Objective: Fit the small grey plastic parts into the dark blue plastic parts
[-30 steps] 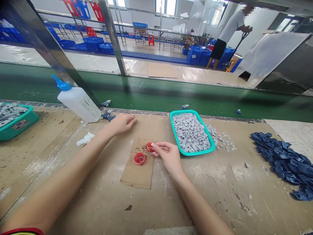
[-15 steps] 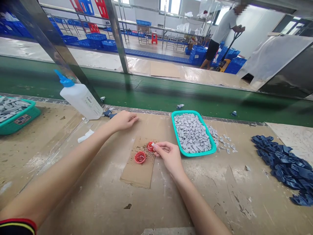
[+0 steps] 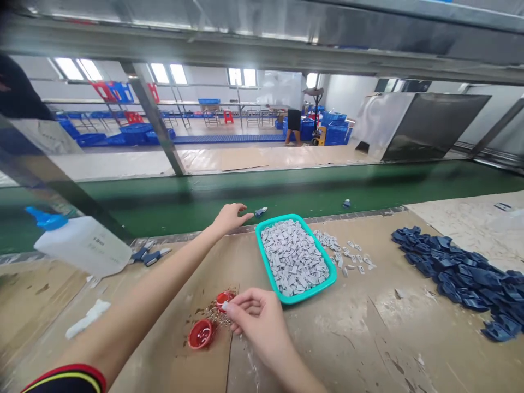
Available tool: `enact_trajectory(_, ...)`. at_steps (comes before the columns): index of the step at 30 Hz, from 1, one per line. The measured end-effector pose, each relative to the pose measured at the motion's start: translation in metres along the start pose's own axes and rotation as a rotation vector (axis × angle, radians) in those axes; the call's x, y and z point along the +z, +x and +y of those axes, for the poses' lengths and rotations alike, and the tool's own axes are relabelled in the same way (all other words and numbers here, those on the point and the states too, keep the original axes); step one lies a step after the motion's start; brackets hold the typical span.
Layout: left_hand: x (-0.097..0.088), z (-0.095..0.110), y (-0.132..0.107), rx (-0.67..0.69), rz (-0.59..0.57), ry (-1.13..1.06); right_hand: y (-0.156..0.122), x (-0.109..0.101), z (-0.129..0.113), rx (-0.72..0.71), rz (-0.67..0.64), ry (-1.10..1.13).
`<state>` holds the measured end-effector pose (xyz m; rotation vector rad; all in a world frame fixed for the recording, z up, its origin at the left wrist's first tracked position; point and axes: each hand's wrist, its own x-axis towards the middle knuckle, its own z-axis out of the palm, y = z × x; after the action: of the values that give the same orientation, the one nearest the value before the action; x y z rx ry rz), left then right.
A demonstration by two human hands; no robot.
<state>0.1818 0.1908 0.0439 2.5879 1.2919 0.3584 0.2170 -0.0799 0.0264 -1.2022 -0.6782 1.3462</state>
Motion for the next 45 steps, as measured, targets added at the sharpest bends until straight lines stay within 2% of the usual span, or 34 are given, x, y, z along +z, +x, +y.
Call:
enact_trajectory(5, 0.015, 0.02, 0.031, -0.015, -0.062, -0.095, 0.001, -0.002, 0.002, -0.024, 0.03, 0.009)
enact_trajectory(7, 0.011, 0.02, 0.029, -0.032, -0.088, -0.159, 0.0, -0.005, -0.002, -0.042, 0.03, 0.005)
enact_trajectory(9, 0.002, 0.014, 0.014, -0.044, -0.096, -0.251, -0.002, -0.009, -0.008, -0.063, 0.033, -0.014)
enact_trajectory(12, -0.019, 0.001, -0.033, -0.052, -0.095, -0.439, -0.007, -0.016, -0.02, -0.089, 0.054, -0.029)
enact_trajectory(16, -0.05, -0.01, -0.13, -0.106, -0.08, -0.722, -0.016, -0.023, -0.035, -0.121, 0.062, -0.028)
enact_trajectory(17, -0.056, -0.01, -0.155, -0.166, -0.074, -0.887, -0.019, -0.024, -0.038, -0.125, 0.057, -0.033)
enact_trajectory(19, -0.064, -0.003, -0.203, -0.296, -0.048, -1.115, -0.025, -0.024, -0.043, -0.124, 0.046, -0.047)
enact_trajectory(21, -0.065, 0.009, -0.242, -0.382, 0.005, -1.228, -0.032, -0.021, -0.045, -0.115, 0.018, -0.066)
enact_trajectory(23, -0.061, 0.025, -0.271, -0.403, 0.098, -1.258, -0.039, -0.017, -0.046, -0.103, -0.026, -0.095)
enact_trajectory(25, -0.054, 0.041, -0.291, -0.401, 0.206, -1.243, -0.045, -0.012, -0.045, -0.099, -0.078, -0.129)
enact_trajectory(28, -0.047, 0.062, -0.304, -0.394, 0.307, -1.178, -0.053, -0.007, -0.043, -0.13, -0.153, -0.181)
enact_trajectory(31, -0.049, 0.073, -0.304, -0.383, 0.346, -1.135, -0.056, -0.005, -0.04, -0.166, -0.2, -0.215)
enact_trajectory(37, -0.057, 0.08, -0.294, -0.341, 0.325, -1.111, -0.056, -0.009, -0.04, -0.205, -0.219, -0.23)
enact_trajectory(41, -0.053, 0.084, -0.295, -0.336, 0.333, -1.101, -0.055, -0.009, -0.042, -0.196, -0.233, -0.229)
enact_trajectory(45, -0.048, 0.087, -0.296, -0.33, 0.33, -1.098, -0.052, -0.011, -0.041, -0.122, -0.266, -0.207)
